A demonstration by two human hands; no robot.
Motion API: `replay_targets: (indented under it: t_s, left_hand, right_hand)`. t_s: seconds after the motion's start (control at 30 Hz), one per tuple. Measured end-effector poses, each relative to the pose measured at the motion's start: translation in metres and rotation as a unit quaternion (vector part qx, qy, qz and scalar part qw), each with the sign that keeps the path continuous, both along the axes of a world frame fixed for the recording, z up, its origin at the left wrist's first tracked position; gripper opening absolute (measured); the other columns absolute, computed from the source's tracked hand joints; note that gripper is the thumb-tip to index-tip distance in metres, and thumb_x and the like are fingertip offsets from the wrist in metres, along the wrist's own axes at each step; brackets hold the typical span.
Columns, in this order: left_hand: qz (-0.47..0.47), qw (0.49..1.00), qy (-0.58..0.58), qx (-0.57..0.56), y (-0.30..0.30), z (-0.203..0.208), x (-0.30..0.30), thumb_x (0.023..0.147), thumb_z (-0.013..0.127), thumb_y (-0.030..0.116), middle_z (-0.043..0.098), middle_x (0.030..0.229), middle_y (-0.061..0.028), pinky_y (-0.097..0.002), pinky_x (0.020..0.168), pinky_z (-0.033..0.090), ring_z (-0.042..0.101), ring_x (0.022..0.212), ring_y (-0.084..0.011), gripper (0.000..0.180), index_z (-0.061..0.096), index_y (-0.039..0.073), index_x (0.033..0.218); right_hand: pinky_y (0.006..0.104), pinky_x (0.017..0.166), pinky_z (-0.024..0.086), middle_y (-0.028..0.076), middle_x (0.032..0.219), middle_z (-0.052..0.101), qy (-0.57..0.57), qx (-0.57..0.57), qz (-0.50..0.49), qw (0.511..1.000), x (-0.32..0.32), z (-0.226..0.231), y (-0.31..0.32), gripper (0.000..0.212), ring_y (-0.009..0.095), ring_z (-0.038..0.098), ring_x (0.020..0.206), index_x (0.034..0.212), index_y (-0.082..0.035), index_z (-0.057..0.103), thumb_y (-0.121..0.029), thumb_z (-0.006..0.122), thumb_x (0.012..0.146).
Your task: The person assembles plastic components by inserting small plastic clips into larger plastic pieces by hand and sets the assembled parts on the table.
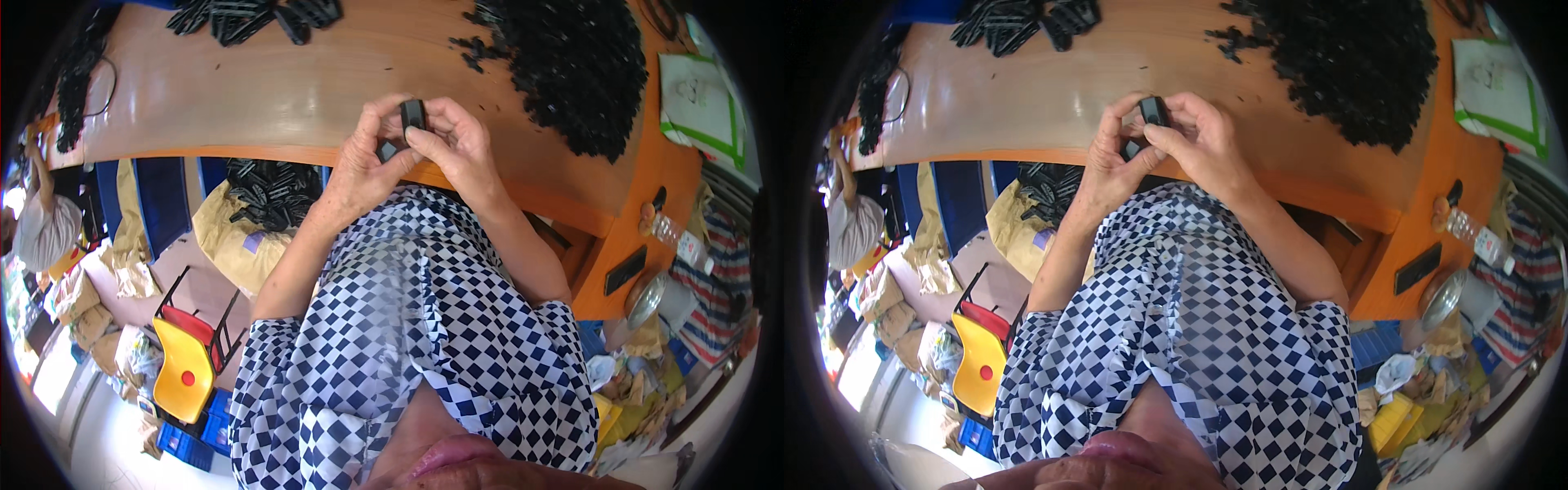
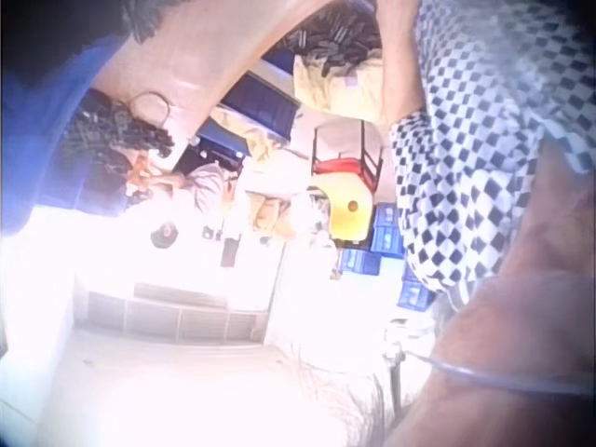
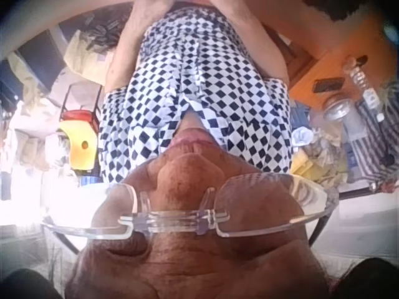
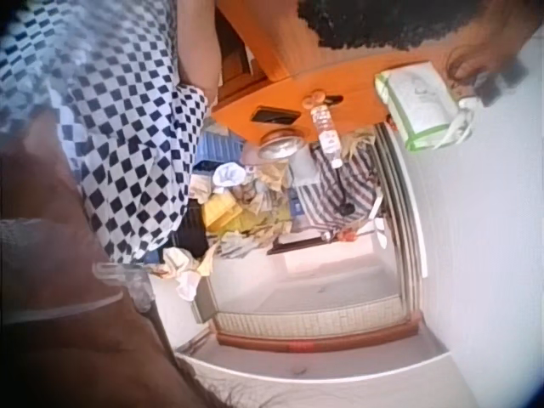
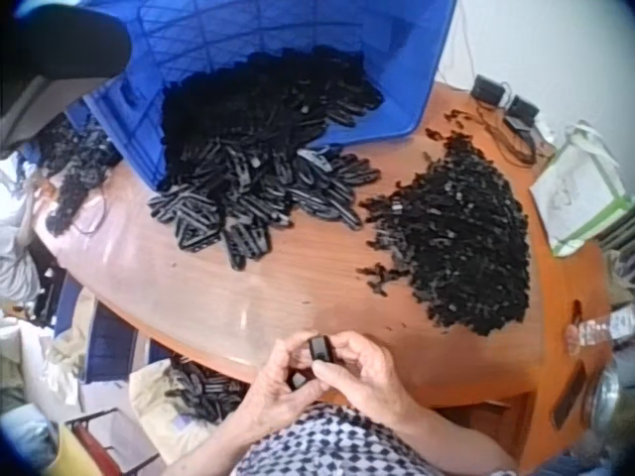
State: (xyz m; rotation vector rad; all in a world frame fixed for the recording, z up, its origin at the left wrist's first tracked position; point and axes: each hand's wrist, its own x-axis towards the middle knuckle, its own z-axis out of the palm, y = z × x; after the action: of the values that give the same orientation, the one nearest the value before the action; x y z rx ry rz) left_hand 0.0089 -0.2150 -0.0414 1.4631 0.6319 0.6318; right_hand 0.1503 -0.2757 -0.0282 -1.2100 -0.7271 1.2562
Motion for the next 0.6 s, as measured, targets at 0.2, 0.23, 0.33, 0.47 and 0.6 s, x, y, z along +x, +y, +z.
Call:
replay_targets:
  t_s: [0.2,0.23,0.33,0.47,0.6]
  left_hand:
    - [0.006,0.992,0.121,0.027,-0.001,0.025,-0.047,0.08,0.069,0.002,0.065,0.098,-0.0082,-0.0285,0.073,0.049,0.062,0.083,-0.0143,0.057,0.044,0.008,0.131]
    - [0.009,0.989,0.15,0.012,0.0,0.023,-0.066,0.081,0.068,0.001,0.065,0.1,-0.0071,-0.0277,0.076,0.048,0.062,0.086,-0.0142,0.058,0.041,0.007,0.132]
    - [0.049,0.966,0.254,-0.028,-0.003,0.025,-0.13,0.083,0.065,-0.002,0.067,0.098,-0.0062,-0.0258,0.079,0.047,0.063,0.09,-0.0135,0.06,0.038,0.007,0.135]
    - [0.021,0.901,0.433,0.001,-0.002,0.029,-0.187,0.081,0.064,-0.004,0.068,0.091,-0.0113,-0.0272,0.073,0.048,0.066,0.085,-0.0152,0.064,0.038,0.013,0.137]
    - [-0.054,0.779,0.561,0.274,0.012,0.022,-0.201,0.081,0.067,0.009,0.065,0.079,-0.0123,-0.0365,0.064,0.05,0.063,0.07,-0.0278,0.051,0.048,0.014,0.128]
  right_hand:
    - [0.0311,0.08,0.052,0.009,0.1,0.067,-0.155,-0.016,0.146,0.977,0.002,0.011,0.008,0.02,0.016,0.064,0.09,0.103,-0.001,0.058,-0.01,0.066,0.086]
    - [0.0325,0.082,0.051,0.007,0.099,0.066,-0.259,-0.01,0.106,0.96,0.005,0.018,0.009,0.022,0.017,0.063,0.091,0.102,-0.002,0.059,-0.014,0.068,0.085]
    - [0.034,0.079,0.046,0.003,0.094,0.062,-0.621,0.0,-0.004,0.784,0.038,0.024,0.017,0.029,0.019,0.059,0.091,0.099,-0.007,0.063,-0.025,0.073,0.08]
    - [0.0335,0.068,0.039,0.001,0.088,0.058,-0.759,0.027,-0.055,0.648,0.074,0.003,0.021,0.022,0.019,0.054,0.079,0.091,-0.01,0.065,-0.024,0.074,0.076]
    - [0.034,0.067,0.04,0.001,0.083,0.059,-0.774,0.025,-0.059,0.63,0.082,-0.009,0.029,0.016,0.02,0.055,0.078,0.085,-0.01,0.065,-0.019,0.074,0.075]
